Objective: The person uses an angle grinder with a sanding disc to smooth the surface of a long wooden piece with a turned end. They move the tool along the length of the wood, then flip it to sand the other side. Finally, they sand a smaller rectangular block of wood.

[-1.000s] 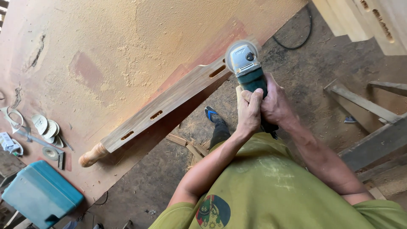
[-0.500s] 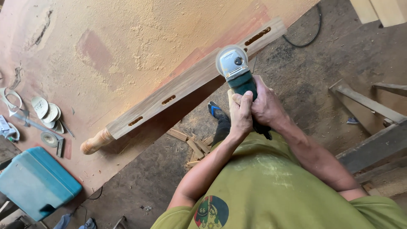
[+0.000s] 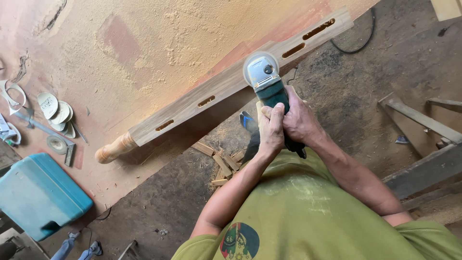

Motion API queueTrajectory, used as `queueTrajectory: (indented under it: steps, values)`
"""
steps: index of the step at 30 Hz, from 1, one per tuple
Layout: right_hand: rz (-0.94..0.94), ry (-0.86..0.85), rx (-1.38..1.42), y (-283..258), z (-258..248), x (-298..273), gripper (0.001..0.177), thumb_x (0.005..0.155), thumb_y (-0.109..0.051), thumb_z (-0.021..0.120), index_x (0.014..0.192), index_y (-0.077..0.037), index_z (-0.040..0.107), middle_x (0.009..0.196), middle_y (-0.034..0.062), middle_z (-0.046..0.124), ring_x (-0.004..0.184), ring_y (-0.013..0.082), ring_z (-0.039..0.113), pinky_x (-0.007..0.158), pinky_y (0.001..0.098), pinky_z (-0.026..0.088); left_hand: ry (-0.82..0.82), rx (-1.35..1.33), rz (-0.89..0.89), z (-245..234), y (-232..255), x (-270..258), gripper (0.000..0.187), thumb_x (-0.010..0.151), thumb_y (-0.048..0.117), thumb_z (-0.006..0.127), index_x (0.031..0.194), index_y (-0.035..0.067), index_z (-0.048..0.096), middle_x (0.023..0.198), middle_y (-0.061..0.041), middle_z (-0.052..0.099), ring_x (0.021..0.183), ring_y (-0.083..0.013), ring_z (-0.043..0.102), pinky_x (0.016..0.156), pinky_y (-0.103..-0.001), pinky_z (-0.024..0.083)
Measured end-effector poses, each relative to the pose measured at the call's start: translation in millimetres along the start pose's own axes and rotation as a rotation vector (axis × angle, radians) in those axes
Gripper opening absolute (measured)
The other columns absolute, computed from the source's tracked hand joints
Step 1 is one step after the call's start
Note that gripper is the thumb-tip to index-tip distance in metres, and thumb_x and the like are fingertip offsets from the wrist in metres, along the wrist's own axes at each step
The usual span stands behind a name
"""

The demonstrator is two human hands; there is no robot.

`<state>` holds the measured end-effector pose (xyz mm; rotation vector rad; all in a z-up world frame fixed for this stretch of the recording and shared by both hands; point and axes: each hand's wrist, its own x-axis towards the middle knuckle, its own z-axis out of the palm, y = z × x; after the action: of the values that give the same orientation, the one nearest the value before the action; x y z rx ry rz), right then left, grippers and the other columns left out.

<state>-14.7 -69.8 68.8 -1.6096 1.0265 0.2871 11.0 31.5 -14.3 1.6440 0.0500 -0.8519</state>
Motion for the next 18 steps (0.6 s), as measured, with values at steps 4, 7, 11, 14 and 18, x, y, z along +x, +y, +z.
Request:
queueTrajectory:
  steps: [4,7,11,14,18]
  values:
    - [0.001,-0.003,-0.016,-4,14,-2,0.048,0.085,-0.037,0.056,0.131,-0.024,0.051,0.092,0.0318,0.068,0.100,0.0540,0.065,0.080,0.0644,0.047,0.007,-0.013,0.002,-13,-2,-2,0.039,0.091,0.043,0.065,0.111,0.012,0.052,0.096,-0.013,0.053,0.095,-0.0268,0.057,0.094,-0.047,0.047]
    - [0.007,-0.006,-0.035,-3,26,-2,0.044,0.085,-0.037,0.057,0.127,-0.024,0.053,0.091,0.0302,0.069,0.099,0.0536,0.066,0.082,0.0645,0.047,0.010,-0.011,0.003,-25,3,-7,0.036,0.091,0.043,0.063,0.107,0.013,0.051,0.091,-0.009,0.048,0.092,-0.0238,0.054,0.093,-0.044,0.046]
    - [0.023,-0.005,-0.029,-6,41,-8,0.043,0.084,-0.040,0.059,0.125,-0.026,0.054,0.092,0.0256,0.071,0.100,0.0491,0.068,0.084,0.0613,0.049,0.021,-0.024,-0.008,-39,18,-19,0.034,0.090,0.042,0.063,0.104,0.013,0.050,0.091,-0.010,0.049,0.093,-0.0250,0.054,0.093,-0.044,0.046]
    - [0.009,0.038,-0.009,-8,38,-6,0.044,0.083,-0.041,0.061,0.124,-0.025,0.056,0.094,0.0258,0.071,0.102,0.0496,0.067,0.086,0.0613,0.049,-0.021,-0.028,0.004,-38,22,-11,0.036,0.090,0.042,0.063,0.103,0.012,0.048,0.091,-0.011,0.050,0.093,-0.0255,0.054,0.094,-0.045,0.045]
    - [0.029,0.097,0.055,-8,21,-3,0.043,0.085,-0.039,0.059,0.124,-0.021,0.053,0.096,0.0269,0.070,0.102,0.0487,0.067,0.085,0.0613,0.049,-0.098,-0.034,0.051,-16,18,6,0.035,0.092,0.041,0.064,0.107,0.012,0.051,0.090,-0.008,0.049,0.091,-0.0213,0.054,0.089,-0.042,0.046]
